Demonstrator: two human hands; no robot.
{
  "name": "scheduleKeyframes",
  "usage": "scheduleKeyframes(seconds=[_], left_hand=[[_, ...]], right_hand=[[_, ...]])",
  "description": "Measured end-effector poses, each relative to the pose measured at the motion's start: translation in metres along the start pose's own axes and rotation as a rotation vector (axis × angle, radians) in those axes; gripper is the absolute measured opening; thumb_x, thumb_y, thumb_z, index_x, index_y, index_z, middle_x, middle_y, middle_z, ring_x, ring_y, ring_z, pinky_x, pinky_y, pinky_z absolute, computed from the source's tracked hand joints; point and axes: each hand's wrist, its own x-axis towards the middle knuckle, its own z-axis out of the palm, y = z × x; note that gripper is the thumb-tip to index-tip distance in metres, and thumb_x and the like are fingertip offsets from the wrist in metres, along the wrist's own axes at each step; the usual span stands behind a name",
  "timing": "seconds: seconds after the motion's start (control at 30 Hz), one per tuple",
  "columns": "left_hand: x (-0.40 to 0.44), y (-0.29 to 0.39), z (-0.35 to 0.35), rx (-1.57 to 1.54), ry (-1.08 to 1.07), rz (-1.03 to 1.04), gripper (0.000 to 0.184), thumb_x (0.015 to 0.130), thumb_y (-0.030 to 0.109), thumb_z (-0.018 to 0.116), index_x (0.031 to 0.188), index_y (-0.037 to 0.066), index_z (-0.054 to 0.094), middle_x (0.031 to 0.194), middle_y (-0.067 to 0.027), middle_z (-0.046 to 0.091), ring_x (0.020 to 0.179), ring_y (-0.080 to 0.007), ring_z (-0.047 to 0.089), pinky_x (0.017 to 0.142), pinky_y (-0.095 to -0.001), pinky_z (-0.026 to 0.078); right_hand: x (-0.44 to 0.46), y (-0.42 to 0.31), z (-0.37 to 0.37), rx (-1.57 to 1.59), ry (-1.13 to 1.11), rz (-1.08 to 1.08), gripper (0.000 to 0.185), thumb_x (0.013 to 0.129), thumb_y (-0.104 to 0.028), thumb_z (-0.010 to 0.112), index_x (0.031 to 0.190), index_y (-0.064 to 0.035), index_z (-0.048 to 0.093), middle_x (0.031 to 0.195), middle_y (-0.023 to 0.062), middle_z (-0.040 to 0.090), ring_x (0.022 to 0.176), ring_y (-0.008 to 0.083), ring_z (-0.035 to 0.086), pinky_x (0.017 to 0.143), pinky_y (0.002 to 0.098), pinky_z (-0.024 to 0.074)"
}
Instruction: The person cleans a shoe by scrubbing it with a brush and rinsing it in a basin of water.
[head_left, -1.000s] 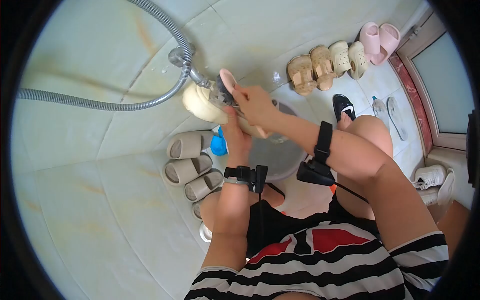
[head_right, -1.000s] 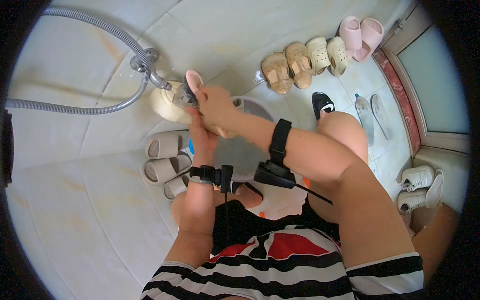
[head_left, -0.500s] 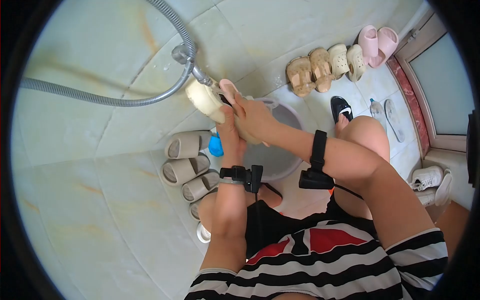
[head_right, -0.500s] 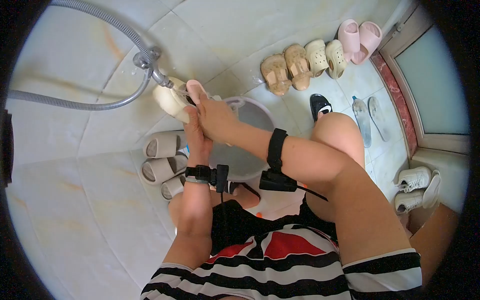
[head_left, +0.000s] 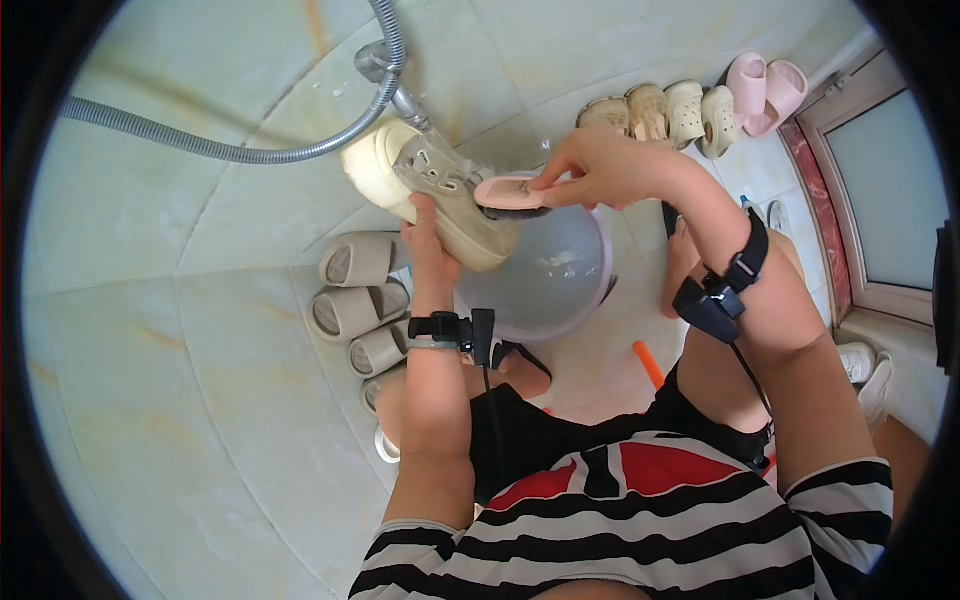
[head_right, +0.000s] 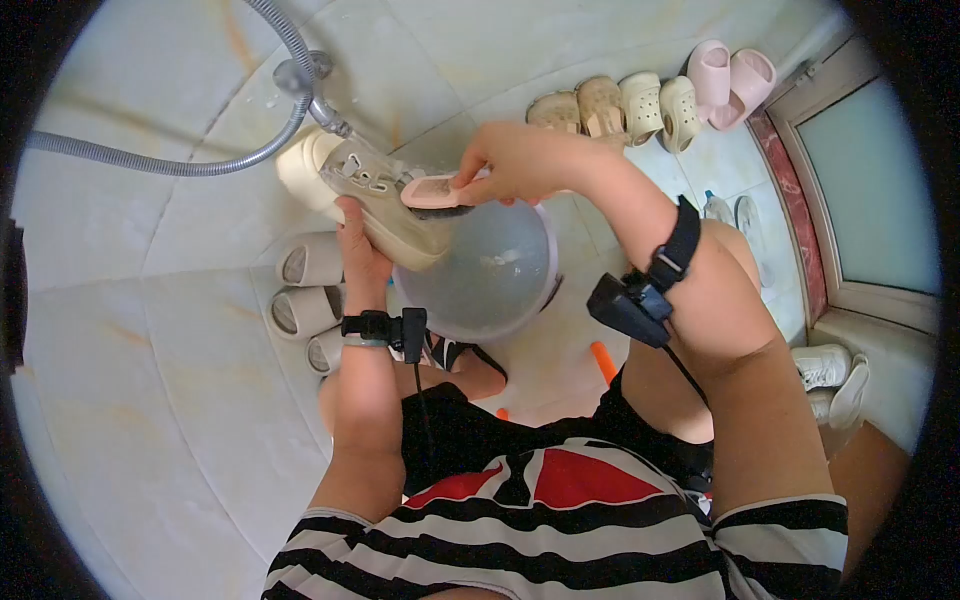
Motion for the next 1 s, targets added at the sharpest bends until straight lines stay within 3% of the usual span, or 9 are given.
scheduleKeyframes(seconds=[0.2, 0.37, 0.47, 0.53, 0.63, 0.77, 0.87, 0.97, 1.0], left_hand=[[0.0, -0.002, -0.005, 0.17, -0.13, 0.115, 0.064, 0.084, 0.045, 0.066, 0.128, 0.005, 0.043, 0.122, -0.009, 0.056, 0.109, -0.0237, 0.057, 0.094, -0.0399, 0.049], [0.004, 0.006, -0.015, -0.119, -0.101, -0.043, 0.059, 0.084, 0.034, 0.07, 0.125, 0.0, 0.046, 0.117, -0.0098, 0.058, 0.101, -0.0213, 0.059, 0.088, -0.0354, 0.05], [-0.001, 0.009, -0.009, 0.145, -0.014, 0.038, 0.057, 0.084, 0.032, 0.071, 0.123, -0.001, 0.047, 0.115, -0.0106, 0.059, 0.099, -0.0209, 0.06, 0.085, -0.035, 0.051], [-0.002, 0.014, 0.0, 0.222, 0.024, 0.024, 0.056, 0.084, 0.031, 0.071, 0.123, -0.001, 0.048, 0.114, -0.0106, 0.059, 0.098, -0.0208, 0.06, 0.084, -0.0349, 0.051], [-0.001, 0.019, 0.008, 0.239, 0.095, -0.027, 0.054, 0.084, 0.03, 0.072, 0.123, -0.001, 0.048, 0.113, -0.0105, 0.06, 0.097, -0.0206, 0.061, 0.083, -0.0346, 0.051], [0.001, 0.017, 0.009, 0.193, 0.118, 0.018, 0.053, 0.085, 0.03, 0.071, 0.123, 0.0, 0.049, 0.113, -0.0105, 0.06, 0.096, -0.0209, 0.062, 0.083, -0.0348, 0.052], [-0.001, 0.015, 0.007, 0.158, 0.079, 0.046, 0.051, 0.086, 0.029, 0.07, 0.123, 0.001, 0.049, 0.113, -0.0109, 0.06, 0.097, -0.0208, 0.062, 0.083, -0.035, 0.052], [0.0, 0.015, 0.007, 0.186, 0.07, 0.03, 0.049, 0.087, 0.03, 0.068, 0.123, 0.002, 0.048, 0.113, -0.0104, 0.06, 0.097, -0.0203, 0.061, 0.081, -0.0353, 0.053], [0.001, 0.015, 0.007, 0.185, 0.07, 0.037, 0.049, 0.087, 0.03, 0.068, 0.123, 0.002, 0.048, 0.113, -0.0104, 0.06, 0.097, -0.0203, 0.061, 0.081, -0.0353, 0.053]], right_hand=[[0.029, 0.016, 0.019, 0.275, -0.231, 0.039, 0.029, 0.086, -0.03, 0.065, 0.1, -0.0059, 0.07, 0.058, 0.0012, 0.051, 0.041, 0.0081, 0.042, 0.037, 0.0248, 0.0317], [0.031, 0.024, 0.04, 0.752, -0.478, 0.098, 0.03, 0.089, -0.036, 0.064, 0.09, -0.007, 0.069, 0.057, -0.0018, 0.047, 0.041, 0.0047, 0.038, 0.036, 0.0241, 0.0277], [0.037, 0.021, 0.052, 0.497, -0.371, 0.088, 0.021, 0.089, -0.028, 0.063, 0.093, -0.0079, 0.068, 0.057, 0.002, 0.051, 0.042, 0.0113, 0.046, 0.038, 0.0281, 0.034], [0.045, 0.028, 0.067, -0.342, 0.042, -0.559, 0.013, 0.087, -0.019, 0.061, 0.094, -0.0115, 0.068, 0.061, 0.008, 0.058, 0.053, 0.0222, 0.059, 0.044, 0.0357, 0.0424], [0.031, 0.017, 0.074, -0.636, 0.402, -0.328, 0.013, 0.084, -0.014, 0.058, 0.092, -0.011, 0.068, 0.07, 0.0119, 0.064, 0.069, 0.0304, 0.065, 0.053, 0.0409, 0.0467], [0.042, 0.02, 0.081, -0.643, 0.349, -0.269, 0.015, 0.086, -0.015, 0.056, 0.096, -0.012, 0.067, 0.074, 0.0114, 0.065, 0.072, 0.0302, 0.066, 0.053, 0.0403, 0.0465], [0.049, 0.027, 0.094, -0.382, 0.218, -0.272, 0.018, 0.091, -0.019, 0.054, 0.105, -0.0114, 0.062, 0.074, 0.0082, 0.064, 0.06, 0.0244, 0.063, 0.052, 0.0388, 0.0461], [0.056, 0.035, 0.083, 0.045, -0.185, -0.05, 0.019, 0.095, -0.025, 0.052, 0.106, -0.013, 0.061, 0.066, 0.0032, 0.055, 0.046, 0.0131, 0.052, 0.043, 0.0338, 0.0401], [0.042, 0.026, 0.077, 0.43, -0.287, 0.095, 0.018, 0.095, -0.03, 0.052, 0.094, -0.0126, 0.058, 0.063, 0.0016, 0.051, 0.042, 0.0093, 0.044, 0.037, 0.0291, 0.0327]])
